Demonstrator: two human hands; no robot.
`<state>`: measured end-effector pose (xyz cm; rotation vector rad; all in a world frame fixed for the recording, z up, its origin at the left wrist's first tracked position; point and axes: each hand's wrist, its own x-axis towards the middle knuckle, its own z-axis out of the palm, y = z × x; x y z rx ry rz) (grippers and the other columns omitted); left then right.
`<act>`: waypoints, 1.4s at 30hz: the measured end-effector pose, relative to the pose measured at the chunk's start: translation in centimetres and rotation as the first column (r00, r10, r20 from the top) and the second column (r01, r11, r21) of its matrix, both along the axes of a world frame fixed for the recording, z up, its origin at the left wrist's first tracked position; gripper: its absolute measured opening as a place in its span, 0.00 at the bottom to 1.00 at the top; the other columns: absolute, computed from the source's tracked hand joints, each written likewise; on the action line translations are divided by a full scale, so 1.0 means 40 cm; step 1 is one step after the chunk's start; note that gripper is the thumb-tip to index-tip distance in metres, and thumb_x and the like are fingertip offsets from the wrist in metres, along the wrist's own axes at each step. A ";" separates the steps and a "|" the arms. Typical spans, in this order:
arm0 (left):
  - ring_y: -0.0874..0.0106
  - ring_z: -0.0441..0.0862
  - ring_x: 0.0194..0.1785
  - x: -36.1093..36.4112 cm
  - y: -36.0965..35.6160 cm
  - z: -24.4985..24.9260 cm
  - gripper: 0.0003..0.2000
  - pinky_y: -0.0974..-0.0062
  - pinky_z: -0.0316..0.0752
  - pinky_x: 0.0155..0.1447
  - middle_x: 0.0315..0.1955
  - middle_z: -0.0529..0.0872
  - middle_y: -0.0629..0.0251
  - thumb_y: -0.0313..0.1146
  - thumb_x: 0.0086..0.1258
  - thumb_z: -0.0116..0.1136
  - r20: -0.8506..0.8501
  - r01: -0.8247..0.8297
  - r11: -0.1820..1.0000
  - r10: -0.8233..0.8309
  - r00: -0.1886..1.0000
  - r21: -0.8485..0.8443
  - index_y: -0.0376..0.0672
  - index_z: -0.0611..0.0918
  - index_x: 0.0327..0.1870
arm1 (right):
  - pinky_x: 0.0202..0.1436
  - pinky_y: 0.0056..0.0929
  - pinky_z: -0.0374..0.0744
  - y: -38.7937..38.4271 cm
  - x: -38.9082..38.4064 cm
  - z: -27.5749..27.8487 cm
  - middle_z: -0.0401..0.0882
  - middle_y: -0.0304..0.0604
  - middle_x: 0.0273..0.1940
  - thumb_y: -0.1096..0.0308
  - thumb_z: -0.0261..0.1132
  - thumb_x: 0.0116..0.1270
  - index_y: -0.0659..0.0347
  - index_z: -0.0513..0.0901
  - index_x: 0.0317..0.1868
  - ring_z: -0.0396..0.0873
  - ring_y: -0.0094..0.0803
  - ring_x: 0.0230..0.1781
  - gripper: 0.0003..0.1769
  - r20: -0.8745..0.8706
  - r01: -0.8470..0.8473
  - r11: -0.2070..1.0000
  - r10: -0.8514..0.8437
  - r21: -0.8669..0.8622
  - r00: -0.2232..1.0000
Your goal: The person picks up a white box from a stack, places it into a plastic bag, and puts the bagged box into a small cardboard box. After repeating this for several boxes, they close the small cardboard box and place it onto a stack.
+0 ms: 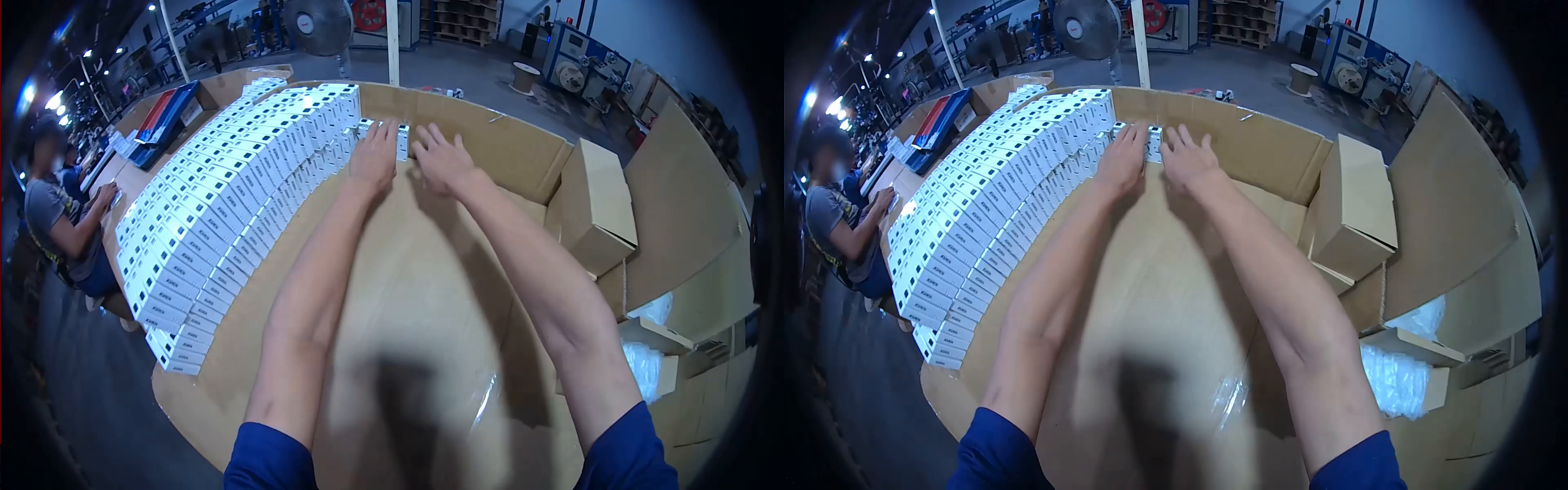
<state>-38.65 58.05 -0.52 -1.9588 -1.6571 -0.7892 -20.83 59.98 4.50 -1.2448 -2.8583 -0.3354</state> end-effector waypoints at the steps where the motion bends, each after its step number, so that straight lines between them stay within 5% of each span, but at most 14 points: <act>1: 0.55 0.74 0.70 -0.005 0.018 -0.003 0.32 0.54 0.75 0.70 0.67 0.77 0.57 0.24 0.65 0.61 -0.069 -0.026 1.000 0.026 0.997 0.001 0.40 0.69 0.73 | 0.81 0.69 0.58 0.014 -0.014 0.014 0.49 0.56 0.84 0.63 0.68 0.66 0.59 0.68 0.75 0.45 0.51 0.86 0.37 0.037 0.024 1.000 -0.024 0.009 0.999; 7: 0.55 0.77 0.65 -0.019 0.015 -0.028 0.21 0.55 0.75 0.64 0.58 0.80 0.57 0.27 0.69 0.58 -0.056 0.017 0.990 -0.009 0.998 0.142 0.40 0.79 0.64 | 0.81 0.75 0.51 0.039 -0.006 0.023 0.41 0.57 0.86 0.62 0.70 0.66 0.58 0.66 0.78 0.39 0.55 0.87 0.41 0.125 0.089 0.996 -0.085 -0.027 0.989; 10: 0.57 0.78 0.60 -0.032 0.013 -0.045 0.14 0.55 0.76 0.60 0.52 0.81 0.60 0.29 0.68 0.61 -0.145 -0.115 0.986 0.133 0.981 0.124 0.41 0.84 0.54 | 0.80 0.79 0.50 0.053 0.001 0.017 0.42 0.57 0.86 0.63 0.69 0.67 0.54 0.67 0.78 0.40 0.55 0.87 0.40 0.107 0.069 0.997 -0.064 -0.045 0.992; 16: 0.53 0.80 0.53 0.019 -0.164 -0.049 0.13 0.57 0.78 0.56 0.49 0.80 0.56 0.21 0.63 0.65 0.273 0.024 0.995 -0.049 0.961 0.093 0.40 0.82 0.49 | 0.82 0.75 0.52 0.034 0.009 0.019 0.42 0.57 0.86 0.65 0.67 0.66 0.60 0.68 0.75 0.38 0.55 0.87 0.37 -0.072 0.086 0.987 -0.096 -0.132 0.993; 19: 0.51 0.80 0.51 0.046 -0.265 -0.027 0.14 0.56 0.77 0.52 0.46 0.80 0.54 0.20 0.61 0.67 0.308 0.055 0.992 -0.088 0.947 0.113 0.39 0.80 0.47 | 0.79 0.70 0.61 -0.006 0.030 -0.009 0.53 0.61 0.82 0.61 0.67 0.69 0.58 0.66 0.76 0.55 0.57 0.83 0.37 -0.292 0.110 0.959 -0.188 -0.263 0.938; 22: 0.51 0.79 0.49 0.097 -0.374 0.014 0.17 0.54 0.76 0.52 0.43 0.80 0.54 0.22 0.59 0.70 0.419 0.056 0.998 -0.066 0.905 0.036 0.39 0.78 0.48 | 0.65 0.60 0.77 -0.080 0.057 -0.037 0.73 0.58 0.70 0.56 0.64 0.76 0.55 0.63 0.78 0.77 0.49 0.68 0.35 -0.743 -0.249 0.825 -0.272 -0.507 0.611; 24: 0.51 0.78 0.48 0.144 -0.445 0.043 0.18 0.53 0.75 0.51 0.41 0.80 0.54 0.22 0.57 0.71 0.353 0.111 0.990 -0.134 0.926 0.085 0.39 0.77 0.47 | 0.48 0.42 0.83 -0.269 0.118 0.048 0.83 0.49 0.55 0.52 0.60 0.81 0.55 0.65 0.78 0.83 0.34 0.49 0.32 -0.621 -0.409 0.472 -0.657 -0.781 0.428; 26: 0.51 0.77 0.47 0.197 -0.528 0.058 0.19 0.52 0.74 0.51 0.39 0.79 0.54 0.21 0.55 0.73 0.303 0.155 0.982 -0.183 0.935 0.112 0.39 0.77 0.46 | 0.39 0.30 0.81 -0.389 0.182 0.060 0.84 0.42 0.48 0.56 0.61 0.82 0.57 0.68 0.75 0.79 0.24 0.41 0.28 -0.655 -0.544 0.422 -0.666 -0.726 0.357; 31: 0.57 0.77 0.39 0.388 -0.816 0.155 0.19 0.62 0.76 0.41 0.37 0.78 0.56 0.23 0.55 0.78 0.369 0.341 0.940 -0.314 0.875 -0.008 0.37 0.76 0.41 | 0.46 0.24 0.81 -0.633 0.379 0.008 0.83 0.37 0.47 0.68 0.65 0.79 0.60 0.81 0.61 0.80 0.22 0.44 0.14 -0.708 -0.698 0.410 -0.679 -0.587 0.196; 36: 0.66 0.78 0.32 0.551 -0.938 0.242 0.12 0.69 0.75 0.37 0.32 0.79 0.57 0.32 0.71 0.68 0.496 0.695 0.708 -0.652 0.574 0.125 0.36 0.76 0.37 | 0.57 0.25 0.80 -0.845 0.655 0.027 0.82 0.38 0.51 0.69 0.64 0.80 0.61 0.83 0.53 0.81 0.23 0.53 0.07 -0.569 -0.764 0.219 -0.791 -0.607 0.225; 38: 0.66 0.79 0.31 0.632 -0.924 0.304 0.12 0.69 0.75 0.37 0.29 0.79 0.57 0.33 0.75 0.65 0.484 0.732 0.666 -0.692 0.536 0.142 0.36 0.76 0.36 | 0.44 0.24 0.82 -0.890 0.770 0.070 0.82 0.36 0.46 0.68 0.63 0.80 0.60 0.83 0.52 0.81 0.21 0.44 0.06 -0.666 -0.686 0.393 -0.724 -0.613 0.181; 40: 0.63 0.80 0.30 0.746 -0.881 0.389 0.12 0.67 0.76 0.36 0.27 0.79 0.56 0.33 0.75 0.64 0.459 0.750 0.654 -0.700 0.547 0.103 0.35 0.77 0.35 | 0.44 0.25 0.83 -0.912 0.886 0.125 0.82 0.37 0.47 0.70 0.59 0.82 0.61 0.83 0.53 0.83 0.23 0.44 0.08 -0.764 -0.615 0.545 -0.627 -0.569 0.152; 41: 0.60 0.80 0.30 0.809 -0.853 0.427 0.11 0.66 0.76 0.37 0.27 0.79 0.55 0.31 0.74 0.64 0.456 0.731 0.680 -0.669 0.586 0.058 0.34 0.77 0.35 | 0.45 0.25 0.85 -0.931 0.937 0.173 0.83 0.39 0.48 0.72 0.55 0.83 0.62 0.84 0.54 0.85 0.25 0.45 0.10 -0.646 -0.700 0.447 -0.763 -0.557 0.027; 42: 0.58 0.80 0.30 0.874 -0.816 0.460 0.10 0.65 0.76 0.37 0.27 0.80 0.54 0.29 0.73 0.64 0.453 0.709 0.705 -0.636 0.625 0.010 0.33 0.77 0.34 | 0.44 0.26 0.86 -0.921 0.995 0.182 0.83 0.41 0.47 0.73 0.53 0.83 0.62 0.84 0.54 0.86 0.27 0.45 0.12 -0.749 -0.637 0.568 -0.662 -0.521 0.023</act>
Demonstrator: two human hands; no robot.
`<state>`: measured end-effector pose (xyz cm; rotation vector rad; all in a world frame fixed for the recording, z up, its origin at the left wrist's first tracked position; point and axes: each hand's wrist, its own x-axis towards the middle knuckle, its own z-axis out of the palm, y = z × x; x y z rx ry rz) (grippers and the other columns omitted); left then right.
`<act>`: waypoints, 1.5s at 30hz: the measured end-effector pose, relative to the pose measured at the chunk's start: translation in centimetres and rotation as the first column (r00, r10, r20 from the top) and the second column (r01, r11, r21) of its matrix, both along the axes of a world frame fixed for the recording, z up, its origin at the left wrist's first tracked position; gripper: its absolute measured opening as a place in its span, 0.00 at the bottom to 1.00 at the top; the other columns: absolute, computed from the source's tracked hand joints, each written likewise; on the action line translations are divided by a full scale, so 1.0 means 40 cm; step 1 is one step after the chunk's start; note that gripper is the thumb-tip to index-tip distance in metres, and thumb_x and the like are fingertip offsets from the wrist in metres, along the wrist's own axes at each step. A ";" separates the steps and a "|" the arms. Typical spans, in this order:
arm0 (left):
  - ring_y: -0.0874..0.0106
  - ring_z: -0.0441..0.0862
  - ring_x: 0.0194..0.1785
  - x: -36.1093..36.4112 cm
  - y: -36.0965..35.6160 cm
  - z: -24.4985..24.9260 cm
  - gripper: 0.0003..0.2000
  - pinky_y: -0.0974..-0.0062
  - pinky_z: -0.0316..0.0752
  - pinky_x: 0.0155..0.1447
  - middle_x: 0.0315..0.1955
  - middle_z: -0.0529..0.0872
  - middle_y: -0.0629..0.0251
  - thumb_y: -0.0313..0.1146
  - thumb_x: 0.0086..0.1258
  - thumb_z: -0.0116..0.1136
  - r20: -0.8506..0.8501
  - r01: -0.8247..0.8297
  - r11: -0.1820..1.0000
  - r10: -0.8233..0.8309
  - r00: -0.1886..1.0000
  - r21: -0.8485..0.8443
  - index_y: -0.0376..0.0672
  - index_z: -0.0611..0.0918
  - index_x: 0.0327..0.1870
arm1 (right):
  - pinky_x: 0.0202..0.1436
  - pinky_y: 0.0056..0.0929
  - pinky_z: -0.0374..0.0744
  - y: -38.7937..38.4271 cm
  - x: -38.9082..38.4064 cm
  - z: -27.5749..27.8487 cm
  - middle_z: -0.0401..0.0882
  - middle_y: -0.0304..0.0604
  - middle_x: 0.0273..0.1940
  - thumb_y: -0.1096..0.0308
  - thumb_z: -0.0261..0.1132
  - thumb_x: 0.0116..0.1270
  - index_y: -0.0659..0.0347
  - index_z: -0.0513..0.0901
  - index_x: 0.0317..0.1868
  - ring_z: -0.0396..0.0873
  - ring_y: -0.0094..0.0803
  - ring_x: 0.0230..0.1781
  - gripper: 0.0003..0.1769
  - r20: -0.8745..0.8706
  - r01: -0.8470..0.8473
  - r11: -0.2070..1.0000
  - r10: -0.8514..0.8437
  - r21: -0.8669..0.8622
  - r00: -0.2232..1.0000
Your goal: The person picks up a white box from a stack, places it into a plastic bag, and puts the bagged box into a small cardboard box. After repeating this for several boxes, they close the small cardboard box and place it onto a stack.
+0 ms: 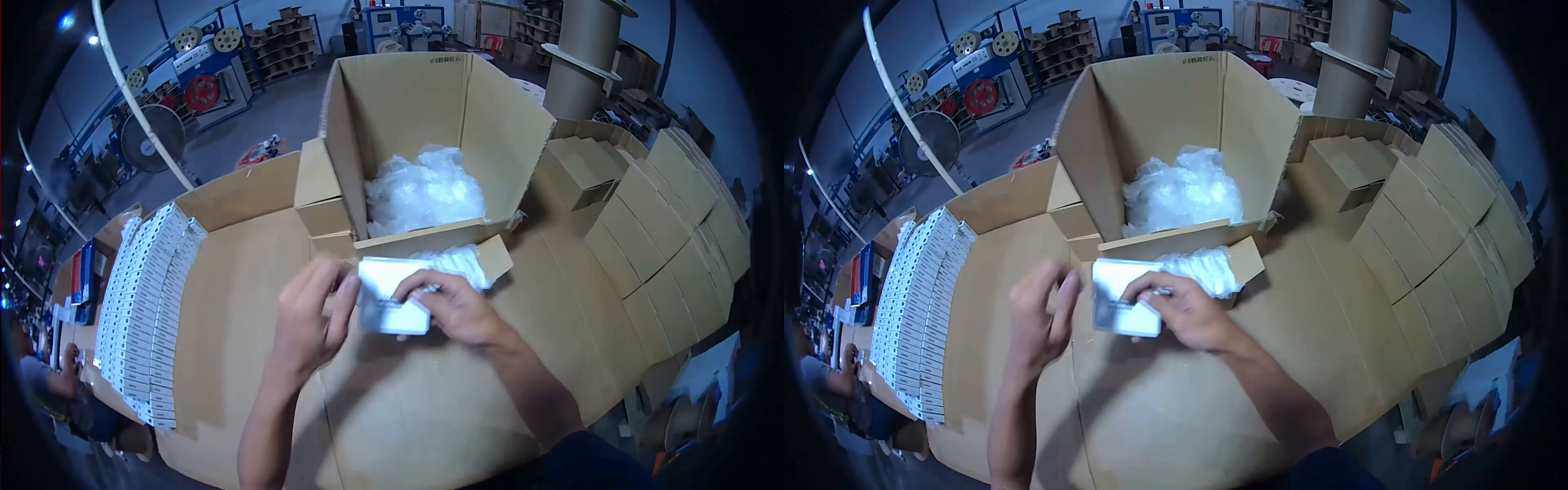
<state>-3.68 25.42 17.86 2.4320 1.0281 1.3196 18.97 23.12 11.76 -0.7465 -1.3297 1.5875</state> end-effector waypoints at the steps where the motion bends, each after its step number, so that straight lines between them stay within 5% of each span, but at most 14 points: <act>1: 0.56 0.81 0.31 0.060 0.047 0.016 0.09 0.65 0.76 0.38 0.28 0.81 0.52 0.29 0.73 0.63 -0.015 -0.013 0.999 0.012 1.000 -0.051 0.33 0.78 0.35 | 0.49 0.27 0.84 0.002 0.039 0.021 0.84 0.41 0.45 0.76 0.53 0.82 0.64 0.84 0.52 0.86 0.28 0.48 0.12 -0.035 0.154 0.988 -0.154 -0.006 0.987; 3: 0.53 0.83 0.34 0.168 0.176 0.018 0.08 0.61 0.77 0.42 0.30 0.84 0.49 0.28 0.71 0.63 -0.084 -0.015 0.999 0.011 0.996 -0.050 0.31 0.80 0.37 | 0.57 0.29 0.78 0.037 0.129 0.069 0.85 0.42 0.44 0.78 0.56 0.77 0.65 0.87 0.49 0.81 0.29 0.49 0.11 0.226 0.398 0.759 -0.569 0.516 0.791; 9: 0.48 0.86 0.53 0.371 0.646 -0.127 0.12 0.54 0.83 0.59 0.47 0.88 0.45 0.28 0.66 0.66 -0.583 -0.240 0.971 0.204 0.786 0.016 0.34 0.84 0.48 | 0.63 0.36 0.79 0.233 0.277 0.119 0.77 0.54 0.66 0.67 0.64 0.74 0.64 0.89 0.55 0.82 0.43 0.59 0.15 0.378 0.456 0.648 -0.744 0.610 0.552; 12: 0.51 0.86 0.59 0.408 0.756 -0.167 0.15 0.57 0.84 0.63 0.54 0.87 0.48 0.28 0.65 0.66 -0.765 -0.336 0.941 0.233 0.601 0.022 0.38 0.85 0.53 | 0.71 0.39 0.75 0.347 0.294 0.066 0.71 0.55 0.74 0.65 0.66 0.73 0.62 0.89 0.58 0.79 0.49 0.67 0.18 0.243 0.417 0.515 -0.799 0.749 0.550; 18: 0.49 0.87 0.59 0.422 0.799 -0.192 0.16 0.56 0.84 0.63 0.59 0.85 0.48 0.28 0.62 0.69 -0.830 -0.442 0.896 0.211 0.516 -0.047 0.42 0.87 0.53 | 0.79 0.46 0.68 0.400 0.310 0.038 0.59 0.50 0.82 0.69 0.66 0.66 0.58 0.86 0.65 0.68 0.56 0.76 0.25 0.390 0.349 0.613 -0.753 0.709 0.531; 24: 0.49 0.90 0.50 0.412 0.692 -0.080 0.12 0.55 0.84 0.56 0.47 0.90 0.45 0.26 0.63 0.66 -0.476 -0.247 0.955 0.142 0.868 -0.165 0.34 0.86 0.47 | 0.79 0.47 0.69 0.399 0.329 0.031 0.59 0.52 0.81 0.64 0.73 0.61 0.59 0.83 0.68 0.68 0.56 0.76 0.33 0.385 0.331 0.588 -0.770 0.738 0.509; 28: 0.65 0.89 0.44 0.363 0.483 0.023 0.11 0.69 0.82 0.52 0.40 0.90 0.54 0.25 0.68 0.65 -0.064 0.056 0.972 -0.072 0.995 -0.229 0.33 0.82 0.48 | 0.78 0.45 0.69 0.347 0.343 0.061 0.61 0.58 0.79 0.55 0.83 0.53 0.64 0.81 0.69 0.69 0.53 0.77 0.44 0.298 0.313 0.524 -0.779 0.792 0.552; 33: 0.79 0.85 0.44 0.267 0.211 0.045 0.09 0.77 0.80 0.51 0.39 0.89 0.64 0.28 0.78 0.62 0.354 0.370 0.864 -0.246 0.902 -0.342 0.31 0.82 0.51 | 0.71 0.42 0.75 0.190 0.294 0.117 0.74 0.56 0.68 0.54 0.84 0.55 0.66 0.87 0.58 0.76 0.48 0.69 0.34 0.315 0.263 0.610 -0.675 0.748 0.667; 36: 0.83 0.79 0.40 0.220 0.063 0.048 0.09 0.81 0.76 0.45 0.35 0.85 0.71 0.30 0.80 0.62 0.467 0.267 0.900 -0.082 0.881 -0.345 0.32 0.83 0.49 | 0.54 0.32 0.78 0.026 0.220 0.125 0.80 0.51 0.53 0.63 0.76 0.68 0.68 0.88 0.44 0.80 0.34 0.48 0.15 0.336 0.356 0.731 -0.616 0.582 0.713; 40: 0.86 0.75 0.34 0.155 -0.084 -0.015 0.12 0.85 0.71 0.39 0.35 0.83 0.73 0.39 0.86 0.54 0.651 0.149 0.926 0.124 0.749 -0.348 0.37 0.80 0.51 | 0.44 0.26 0.77 -0.183 0.125 0.018 0.79 0.49 0.52 0.68 0.70 0.75 0.72 0.86 0.40 0.77 0.26 0.42 0.12 0.100 0.461 0.730 -0.580 0.504 0.809; 42: 0.81 0.81 0.40 0.152 -0.181 -0.063 0.14 0.81 0.76 0.45 0.35 0.80 0.74 0.41 0.88 0.49 0.907 0.429 0.850 0.121 0.403 -0.304 0.38 0.76 0.59 | 0.47 0.28 0.77 -0.285 0.053 -0.025 0.80 0.50 0.53 0.67 0.69 0.76 0.74 0.85 0.39 0.78 0.28 0.44 0.14 0.064 0.591 0.650 -0.696 0.478 0.715; 43: 0.75 0.82 0.51 0.166 -0.243 -0.089 0.18 0.73 0.78 0.57 0.46 0.82 0.67 0.44 0.89 0.46 0.941 0.500 0.808 0.191 0.281 -0.313 0.39 0.72 0.65 | 0.48 0.28 0.78 -0.336 0.012 -0.022 0.80 0.51 0.54 0.67 0.69 0.76 0.75 0.84 0.39 0.78 0.29 0.46 0.15 0.049 0.638 0.594 -0.749 0.490 0.660; 44: 0.73 0.78 0.58 0.172 -0.308 -0.125 0.20 0.70 0.74 0.67 0.54 0.81 0.62 0.45 0.87 0.49 0.947 0.560 0.775 0.157 0.280 -0.294 0.37 0.72 0.67 | 0.49 0.29 0.79 -0.383 -0.015 -0.028 0.80 0.52 0.56 0.67 0.70 0.76 0.75 0.84 0.40 0.79 0.31 0.47 0.15 0.034 0.681 0.535 -0.798 0.501 0.601; 45: 0.75 0.79 0.55 0.179 -0.367 -0.155 0.18 0.72 0.75 0.62 0.52 0.82 0.63 0.40 0.85 0.54 0.876 0.453 0.808 0.152 0.457 -0.376 0.36 0.73 0.65 | 0.51 0.30 0.79 -0.427 -0.029 -0.047 0.80 0.53 0.58 0.67 0.70 0.75 0.76 0.84 0.40 0.80 0.32 0.49 0.15 0.102 0.671 0.576 -0.789 0.466 0.606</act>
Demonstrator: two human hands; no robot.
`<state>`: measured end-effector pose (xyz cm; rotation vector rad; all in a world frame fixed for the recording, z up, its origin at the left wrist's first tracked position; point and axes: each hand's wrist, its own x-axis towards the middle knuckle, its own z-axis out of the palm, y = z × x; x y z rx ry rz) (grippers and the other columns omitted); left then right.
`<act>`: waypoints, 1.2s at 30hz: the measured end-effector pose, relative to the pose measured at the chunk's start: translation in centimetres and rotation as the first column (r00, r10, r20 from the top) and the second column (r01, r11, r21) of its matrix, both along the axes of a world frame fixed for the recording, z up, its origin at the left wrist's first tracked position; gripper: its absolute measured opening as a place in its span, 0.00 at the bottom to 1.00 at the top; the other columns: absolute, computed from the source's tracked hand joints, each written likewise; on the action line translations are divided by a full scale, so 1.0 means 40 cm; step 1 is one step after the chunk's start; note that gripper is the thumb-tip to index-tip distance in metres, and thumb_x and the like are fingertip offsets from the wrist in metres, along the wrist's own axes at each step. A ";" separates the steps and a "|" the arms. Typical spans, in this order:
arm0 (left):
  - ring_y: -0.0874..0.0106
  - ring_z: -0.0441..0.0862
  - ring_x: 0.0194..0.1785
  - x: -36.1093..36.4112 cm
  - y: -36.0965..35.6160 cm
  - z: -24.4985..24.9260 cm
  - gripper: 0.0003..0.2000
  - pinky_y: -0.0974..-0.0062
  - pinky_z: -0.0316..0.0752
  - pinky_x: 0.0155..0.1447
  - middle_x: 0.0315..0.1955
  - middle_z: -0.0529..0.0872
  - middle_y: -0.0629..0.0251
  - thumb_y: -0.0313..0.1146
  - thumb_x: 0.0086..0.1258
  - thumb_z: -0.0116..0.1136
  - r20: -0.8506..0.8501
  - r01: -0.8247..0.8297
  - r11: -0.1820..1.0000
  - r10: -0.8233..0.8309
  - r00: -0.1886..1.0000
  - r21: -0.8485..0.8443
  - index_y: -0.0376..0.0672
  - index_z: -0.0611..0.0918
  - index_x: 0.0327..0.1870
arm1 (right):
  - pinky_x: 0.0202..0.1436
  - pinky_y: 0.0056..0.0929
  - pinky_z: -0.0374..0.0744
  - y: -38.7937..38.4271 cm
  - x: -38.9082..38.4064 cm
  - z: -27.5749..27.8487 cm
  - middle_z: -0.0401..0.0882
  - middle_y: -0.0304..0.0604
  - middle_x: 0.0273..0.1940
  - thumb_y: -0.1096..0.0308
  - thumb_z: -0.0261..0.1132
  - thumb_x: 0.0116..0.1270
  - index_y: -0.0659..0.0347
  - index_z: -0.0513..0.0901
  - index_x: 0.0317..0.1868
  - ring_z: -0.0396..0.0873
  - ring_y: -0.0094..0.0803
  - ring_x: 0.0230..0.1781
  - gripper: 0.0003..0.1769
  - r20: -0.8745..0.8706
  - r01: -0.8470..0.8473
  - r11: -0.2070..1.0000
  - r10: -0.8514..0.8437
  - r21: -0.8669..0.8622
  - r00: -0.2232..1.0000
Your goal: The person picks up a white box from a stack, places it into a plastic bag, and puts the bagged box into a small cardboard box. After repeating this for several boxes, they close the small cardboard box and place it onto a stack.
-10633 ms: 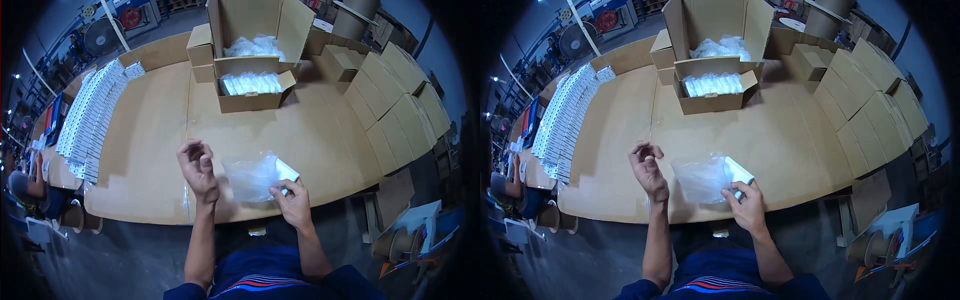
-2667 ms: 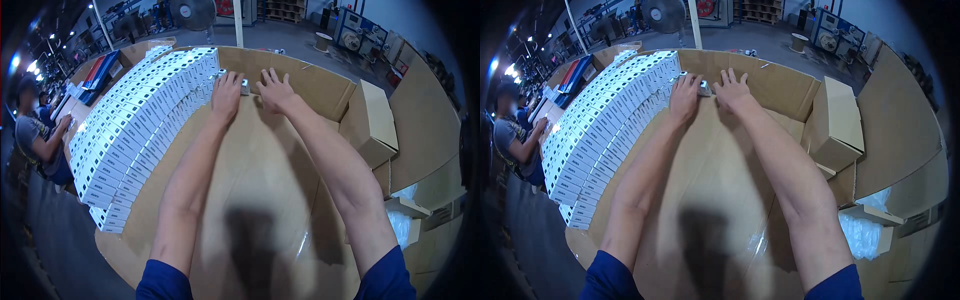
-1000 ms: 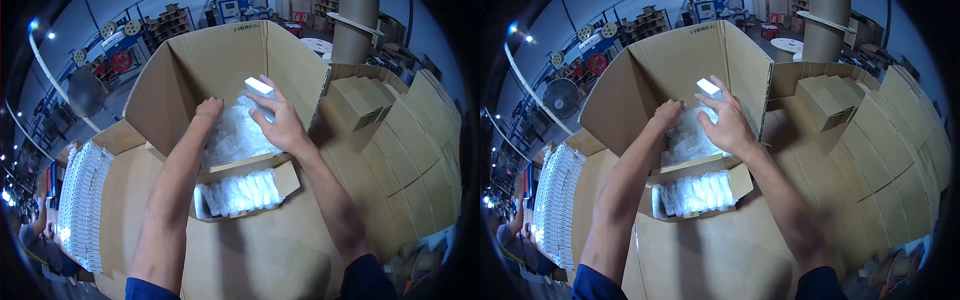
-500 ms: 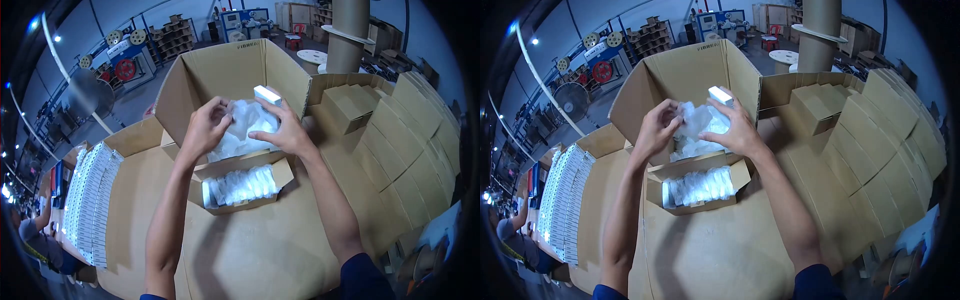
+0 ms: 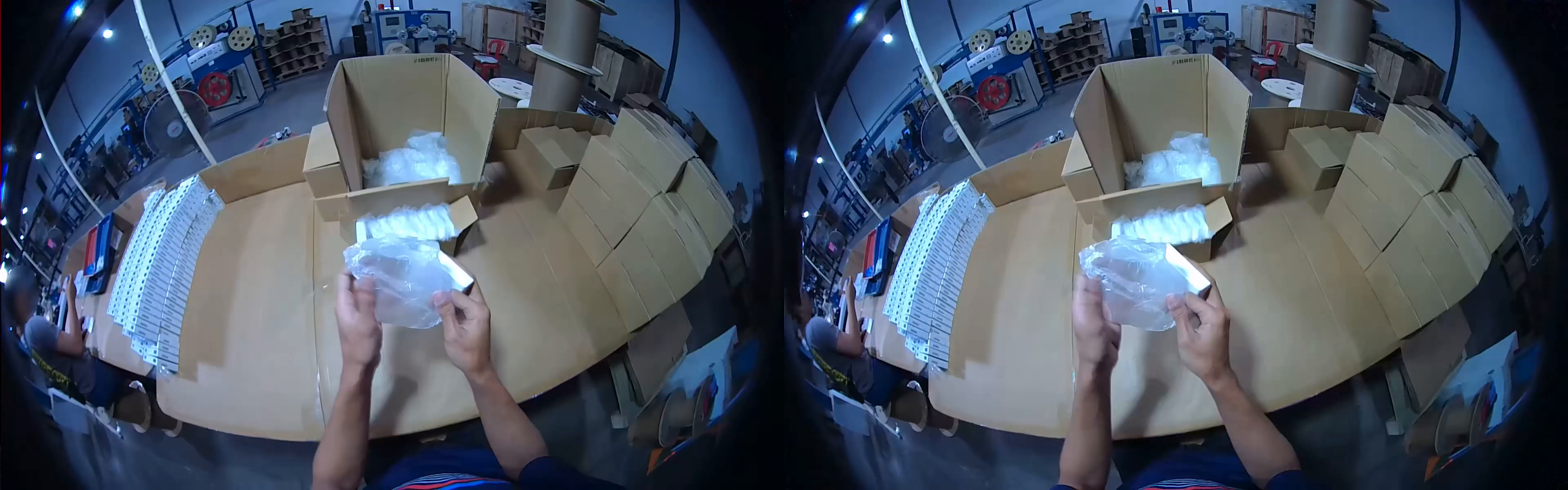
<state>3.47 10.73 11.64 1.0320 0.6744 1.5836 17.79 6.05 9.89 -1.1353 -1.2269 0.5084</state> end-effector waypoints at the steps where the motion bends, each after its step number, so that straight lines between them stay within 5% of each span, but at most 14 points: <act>1: 0.76 0.80 0.52 0.001 -0.051 -0.024 0.17 0.75 0.76 0.57 0.51 0.83 0.63 0.35 0.82 0.60 -0.202 -0.043 0.999 0.049 0.978 0.033 0.36 0.75 0.63 | 0.52 0.30 0.79 -0.041 -0.015 -0.019 0.80 0.54 0.59 0.66 0.71 0.75 0.76 0.84 0.40 0.80 0.33 0.51 0.16 0.009 -0.005 0.997 0.006 -0.073 1.000; 3: 0.78 0.81 0.44 -0.006 -0.129 -0.054 0.12 0.76 0.78 0.49 0.44 0.85 0.66 0.31 0.80 0.63 -0.281 -0.111 0.989 0.078 0.957 -0.102 0.35 0.79 0.57 | 0.53 0.32 0.80 -0.102 -0.034 -0.066 0.80 0.56 0.61 0.66 0.72 0.73 0.76 0.85 0.41 0.81 0.35 0.53 0.16 -0.009 -0.034 0.994 0.034 -0.106 0.999; 6: 0.79 0.81 0.39 -0.039 -0.204 -0.115 0.10 0.77 0.78 0.45 0.40 0.86 0.68 0.31 0.80 0.63 -0.319 -0.084 0.993 0.054 0.946 -0.082 0.34 0.80 0.52 | 0.53 0.34 0.80 -0.154 -0.029 -0.109 0.80 0.52 0.57 0.67 0.76 0.70 0.76 0.88 0.44 0.82 0.35 0.51 0.16 -0.043 -0.083 0.996 0.082 -0.027 0.996; 9: 0.78 0.82 0.43 -0.062 -0.270 -0.158 0.12 0.76 0.78 0.49 0.43 0.87 0.66 0.31 0.80 0.62 -0.367 0.040 0.992 -0.081 0.927 -0.118 0.33 0.80 0.56 | 0.56 0.31 0.80 -0.186 -0.010 -0.107 0.79 0.48 0.55 0.66 0.75 0.71 0.73 0.89 0.45 0.81 0.32 0.52 0.15 -0.233 -0.261 0.921 0.197 -0.288 0.952; 17: 0.75 0.82 0.53 -0.078 -0.344 -0.186 0.17 0.75 0.76 0.59 0.50 0.86 0.62 0.36 0.84 0.57 -0.187 -0.013 0.996 -0.004 0.982 -0.090 0.32 0.77 0.63 | 0.61 0.29 0.78 -0.237 -0.022 -0.085 0.77 0.44 0.55 0.67 0.73 0.73 0.74 0.90 0.45 0.79 0.32 0.58 0.14 -0.450 -0.370 0.923 0.287 -0.107 0.846; 21: 0.79 0.78 0.47 -0.085 -0.355 -0.187 0.12 0.77 0.75 0.53 0.45 0.83 0.65 0.35 0.84 0.57 -0.160 -0.030 0.991 0.008 0.987 -0.130 0.35 0.78 0.55 | 0.61 0.30 0.79 -0.283 -0.016 -0.137 0.76 0.48 0.61 0.70 0.76 0.69 0.73 0.90 0.45 0.78 0.33 0.58 0.12 -0.191 -0.413 0.879 0.375 -0.239 0.907; 22: 0.79 0.77 0.45 -0.090 -0.356 -0.198 0.10 0.77 0.74 0.51 0.44 0.82 0.65 0.34 0.83 0.58 -0.125 -0.029 0.985 0.007 0.992 -0.171 0.36 0.78 0.53 | 0.62 0.31 0.78 -0.295 -0.026 -0.140 0.78 0.51 0.63 0.71 0.78 0.66 0.72 0.90 0.44 0.80 0.36 0.59 0.12 -0.282 -0.400 0.889 0.333 -0.225 0.900; 25: 0.79 0.73 0.43 -0.106 -0.339 -0.234 0.09 0.75 0.72 0.48 0.43 0.78 0.65 0.32 0.80 0.63 -0.140 -0.292 0.956 0.285 0.948 -0.029 0.38 0.76 0.49 | 0.62 0.32 0.79 -0.303 -0.023 -0.137 0.80 0.54 0.64 0.72 0.79 0.63 0.73 0.90 0.44 0.82 0.39 0.59 0.13 0.016 -0.190 0.978 0.192 -0.084 0.981; 26: 0.70 0.77 0.46 -0.113 -0.321 -0.252 0.14 0.69 0.74 0.51 0.46 0.79 0.59 0.28 0.73 0.69 -0.218 -0.380 0.909 0.411 0.885 0.169 0.38 0.76 0.53 | 0.61 0.33 0.81 -0.311 -0.016 -0.117 0.79 0.55 0.65 0.73 0.79 0.61 0.73 0.91 0.43 0.84 0.41 0.59 0.13 0.146 -0.129 0.988 0.141 -0.085 0.979; 29: 0.65 0.79 0.48 -0.137 -0.334 -0.129 0.21 0.69 0.75 0.54 0.48 0.78 0.58 0.26 0.68 0.72 -0.536 -0.197 0.692 0.681 0.499 0.695 0.37 0.75 0.58 | 0.59 0.35 0.83 -0.323 -0.005 -0.091 0.79 0.56 0.65 0.75 0.80 0.60 0.73 0.91 0.44 0.85 0.42 0.57 0.13 0.287 -0.069 0.996 0.082 -0.054 0.954; 30: 0.58 0.81 0.50 -0.124 -0.336 -0.098 0.23 0.63 0.76 0.57 0.47 0.81 0.57 0.27 0.59 0.77 -0.561 -0.119 0.692 0.664 0.494 0.712 0.39 0.80 0.54 | 0.58 0.35 0.83 -0.329 -0.006 -0.093 0.79 0.56 0.65 0.76 0.79 0.59 0.73 0.90 0.42 0.85 0.43 0.57 0.12 0.296 -0.063 0.996 0.078 -0.059 0.952; 36: 0.59 0.85 0.49 -0.091 -0.291 -0.055 0.14 0.61 0.79 0.53 0.40 0.85 0.60 0.27 0.57 0.77 -0.768 0.333 0.701 0.503 0.395 0.631 0.41 0.84 0.42 | 0.58 0.38 0.83 -0.348 0.001 -0.101 0.78 0.57 0.66 0.77 0.78 0.58 0.73 0.88 0.36 0.84 0.48 0.59 0.09 0.361 -0.065 0.992 0.100 -0.110 0.927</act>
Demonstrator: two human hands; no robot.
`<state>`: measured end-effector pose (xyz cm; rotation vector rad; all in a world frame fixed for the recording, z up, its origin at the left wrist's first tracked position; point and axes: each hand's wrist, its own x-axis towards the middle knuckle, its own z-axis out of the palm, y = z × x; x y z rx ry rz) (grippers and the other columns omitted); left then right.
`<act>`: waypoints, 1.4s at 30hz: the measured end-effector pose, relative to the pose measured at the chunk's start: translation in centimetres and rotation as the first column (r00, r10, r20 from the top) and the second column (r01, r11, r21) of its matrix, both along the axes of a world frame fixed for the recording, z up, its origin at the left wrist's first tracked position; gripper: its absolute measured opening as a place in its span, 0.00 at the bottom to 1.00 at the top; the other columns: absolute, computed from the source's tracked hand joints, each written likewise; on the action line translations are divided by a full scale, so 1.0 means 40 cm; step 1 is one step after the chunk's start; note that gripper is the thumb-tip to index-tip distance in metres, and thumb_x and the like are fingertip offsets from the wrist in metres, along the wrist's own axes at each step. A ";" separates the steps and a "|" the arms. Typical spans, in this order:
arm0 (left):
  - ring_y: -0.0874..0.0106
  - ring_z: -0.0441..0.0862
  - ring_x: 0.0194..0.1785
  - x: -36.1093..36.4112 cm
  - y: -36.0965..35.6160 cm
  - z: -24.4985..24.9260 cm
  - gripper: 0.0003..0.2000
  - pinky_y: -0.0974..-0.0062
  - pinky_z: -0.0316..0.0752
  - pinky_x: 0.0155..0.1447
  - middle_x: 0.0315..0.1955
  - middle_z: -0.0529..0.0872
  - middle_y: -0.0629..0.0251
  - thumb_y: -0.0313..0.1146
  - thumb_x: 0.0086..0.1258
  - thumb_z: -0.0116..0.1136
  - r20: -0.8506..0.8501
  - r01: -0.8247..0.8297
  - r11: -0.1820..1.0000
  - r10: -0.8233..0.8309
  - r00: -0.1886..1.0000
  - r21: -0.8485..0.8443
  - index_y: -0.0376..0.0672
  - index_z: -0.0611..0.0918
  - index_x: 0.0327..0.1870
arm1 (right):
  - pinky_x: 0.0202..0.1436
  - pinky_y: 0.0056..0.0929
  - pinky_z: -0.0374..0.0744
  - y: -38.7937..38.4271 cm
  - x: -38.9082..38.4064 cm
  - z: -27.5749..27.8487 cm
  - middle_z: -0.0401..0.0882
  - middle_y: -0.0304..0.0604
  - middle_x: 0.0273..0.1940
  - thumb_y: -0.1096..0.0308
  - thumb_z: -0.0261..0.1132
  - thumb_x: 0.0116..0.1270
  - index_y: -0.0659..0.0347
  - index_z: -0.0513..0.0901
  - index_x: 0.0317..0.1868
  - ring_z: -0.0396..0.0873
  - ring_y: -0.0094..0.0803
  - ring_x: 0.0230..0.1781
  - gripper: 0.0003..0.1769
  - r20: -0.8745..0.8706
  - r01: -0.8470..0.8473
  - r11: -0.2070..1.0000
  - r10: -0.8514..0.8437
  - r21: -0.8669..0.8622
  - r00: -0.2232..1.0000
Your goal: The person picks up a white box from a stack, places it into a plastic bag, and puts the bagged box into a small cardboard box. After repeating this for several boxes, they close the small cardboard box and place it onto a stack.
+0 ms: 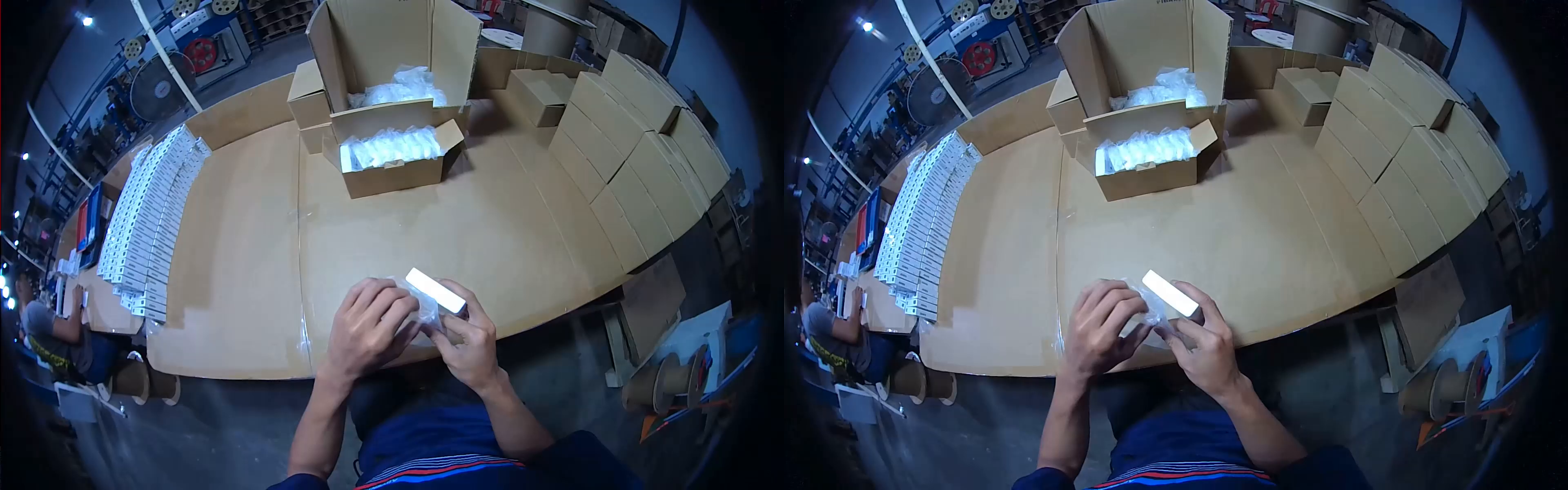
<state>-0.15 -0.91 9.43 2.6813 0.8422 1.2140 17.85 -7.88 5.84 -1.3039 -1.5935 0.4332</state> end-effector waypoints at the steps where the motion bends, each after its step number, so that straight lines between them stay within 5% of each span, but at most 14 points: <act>1: 0.59 0.85 0.47 0.002 0.011 -0.004 0.14 0.62 0.79 0.52 0.38 0.85 0.60 0.27 0.58 0.76 -0.031 0.055 0.998 -0.055 0.998 -0.015 0.41 0.83 0.42 | 0.59 0.38 0.83 0.000 0.003 -0.002 0.78 0.57 0.66 0.77 0.78 0.58 0.73 0.88 0.36 0.83 0.49 0.59 0.09 0.016 -0.001 1.000 0.001 0.001 1.000; 5: 0.56 0.84 0.38 0.006 0.002 -0.010 0.06 0.63 0.78 0.44 0.30 0.84 0.55 0.26 0.69 0.67 0.083 0.080 0.927 -0.053 0.995 -0.366 0.35 0.81 0.37 | 0.60 0.40 0.82 -0.003 0.017 -0.010 0.77 0.57 0.66 0.76 0.76 0.61 0.72 0.88 0.38 0.81 0.50 0.61 0.08 0.009 -0.038 0.998 0.038 -0.058 0.999; 10: 0.77 0.82 0.25 0.004 0.021 -0.025 0.09 0.75 0.76 0.32 0.33 0.91 0.55 0.26 0.80 0.58 0.281 0.089 0.871 0.059 0.958 -0.484 0.35 0.76 0.34 | 0.58 0.40 0.83 -0.016 0.040 -0.021 0.78 0.58 0.64 0.73 0.73 0.66 0.70 0.88 0.41 0.84 0.50 0.56 0.07 0.023 -0.131 0.980 0.135 -0.148 0.991; 13: 0.72 0.87 0.28 0.026 0.041 -0.068 0.03 0.75 0.78 0.33 0.28 0.91 0.59 0.22 0.77 0.60 0.637 0.177 0.865 0.193 0.747 -0.470 0.36 0.78 0.40 | 0.55 0.40 0.83 -0.013 0.040 -0.008 0.78 0.58 0.63 0.74 0.73 0.67 0.71 0.88 0.40 0.85 0.48 0.51 0.07 -0.091 -0.152 0.965 0.135 -0.215 0.987; 18: 0.69 0.83 0.54 -0.013 0.068 -0.100 0.17 0.74 0.79 0.57 0.52 0.83 0.55 0.30 0.80 0.61 0.835 0.129 0.870 0.401 0.376 -0.476 0.34 0.71 0.61 | 0.54 0.35 0.83 0.005 0.044 -0.060 0.79 0.57 0.63 0.77 0.75 0.64 0.74 0.87 0.37 0.86 0.42 0.50 0.07 -0.124 -0.021 0.996 0.010 -0.091 0.992; 21: 0.69 0.83 0.56 -0.009 0.006 -0.196 0.25 0.73 0.79 0.61 0.56 0.82 0.56 0.30 0.74 0.69 0.705 0.323 0.726 0.304 0.641 -0.607 0.34 0.70 0.66 | 0.55 0.35 0.82 0.011 0.041 -0.067 0.80 0.58 0.63 0.77 0.76 0.63 0.76 0.86 0.37 0.85 0.42 0.52 0.09 -0.176 0.011 0.993 -0.032 -0.119 0.984; 24: 0.71 0.83 0.56 0.011 -0.037 -0.157 0.29 0.73 0.79 0.62 0.54 0.84 0.57 0.27 0.66 0.76 0.640 0.462 0.478 0.328 0.695 -0.747 0.33 0.73 0.64 | 0.58 0.35 0.81 0.024 0.029 -0.099 0.79 0.60 0.64 0.76 0.77 0.63 0.78 0.85 0.37 0.84 0.43 0.55 0.11 -0.327 -0.009 0.990 -0.038 -0.142 0.944; 27: 0.71 0.85 0.55 0.007 -0.029 -0.176 0.26 0.72 0.80 0.60 0.51 0.86 0.59 0.24 0.62 0.79 0.538 0.366 0.462 0.326 0.777 -0.808 0.33 0.78 0.59 | 0.63 0.34 0.78 0.025 0.030 -0.104 0.79 0.57 0.64 0.76 0.75 0.65 0.75 0.86 0.44 0.82 0.41 0.58 0.11 -0.297 -0.078 0.985 0.029 -0.156 0.955; 30: 0.72 0.87 0.51 0.001 -0.034 -0.171 0.21 0.72 0.82 0.57 0.45 0.89 0.60 0.25 0.63 0.78 0.518 0.303 0.532 0.318 0.794 -0.790 0.33 0.81 0.54 | 0.69 0.32 0.74 0.026 0.052 -0.092 0.78 0.54 0.64 0.76 0.69 0.70 0.73 0.86 0.55 0.79 0.38 0.62 0.14 -0.624 -0.199 0.978 0.115 -0.065 0.773; 31: 0.72 0.88 0.50 -0.003 -0.036 -0.165 0.20 0.72 0.82 0.57 0.44 0.90 0.60 0.25 0.63 0.78 0.485 0.271 0.540 0.304 0.820 -0.797 0.33 0.82 0.53 | 0.72 0.32 0.72 0.034 0.098 -0.064 0.78 0.50 0.61 0.76 0.64 0.74 0.72 0.81 0.65 0.78 0.37 0.63 0.20 -0.560 -0.225 0.971 0.140 -0.085 0.816; 33: 0.72 0.88 0.49 -0.011 -0.041 -0.156 0.18 0.72 0.83 0.55 0.43 0.91 0.59 0.25 0.64 0.77 0.414 0.214 0.548 0.272 0.868 -0.808 0.33 0.82 0.52 | 0.71 0.31 0.72 0.055 0.142 -0.029 0.77 0.49 0.60 0.75 0.61 0.77 0.71 0.78 0.69 0.78 0.37 0.63 0.22 -0.412 -0.019 0.972 -0.082 -0.235 0.908; 36: 0.73 0.89 0.47 -0.006 -0.046 -0.178 0.17 0.72 0.83 0.54 0.41 0.92 0.58 0.25 0.65 0.77 0.446 0.245 0.574 0.238 0.863 -0.781 0.32 0.83 0.51 | 0.69 0.29 0.73 0.113 0.152 0.036 0.76 0.47 0.57 0.77 0.63 0.76 0.68 0.72 0.73 0.78 0.34 0.60 0.27 -0.557 0.044 0.999 -0.024 0.023 0.830; 40: 0.72 0.89 0.47 0.007 -0.056 -0.190 0.18 0.72 0.83 0.54 0.42 0.92 0.57 0.26 0.64 0.78 0.447 0.263 0.538 0.245 0.860 -0.801 0.32 0.83 0.52 | 0.62 0.29 0.78 0.142 0.097 0.099 0.74 0.46 0.53 0.85 0.70 0.67 0.61 0.64 0.62 0.78 0.27 0.56 0.30 -0.706 -0.037 0.984 0.152 0.175 0.691; 42: 0.72 0.89 0.48 0.010 -0.055 -0.188 0.19 0.72 0.83 0.54 0.42 0.91 0.57 0.26 0.64 0.78 0.426 0.237 0.544 0.252 0.869 -0.805 0.32 0.83 0.52 | 0.60 0.29 0.80 0.143 0.074 0.091 0.73 0.46 0.52 0.86 0.70 0.67 0.62 0.65 0.58 0.78 0.28 0.55 0.27 -0.642 -0.102 0.974 0.211 0.203 0.737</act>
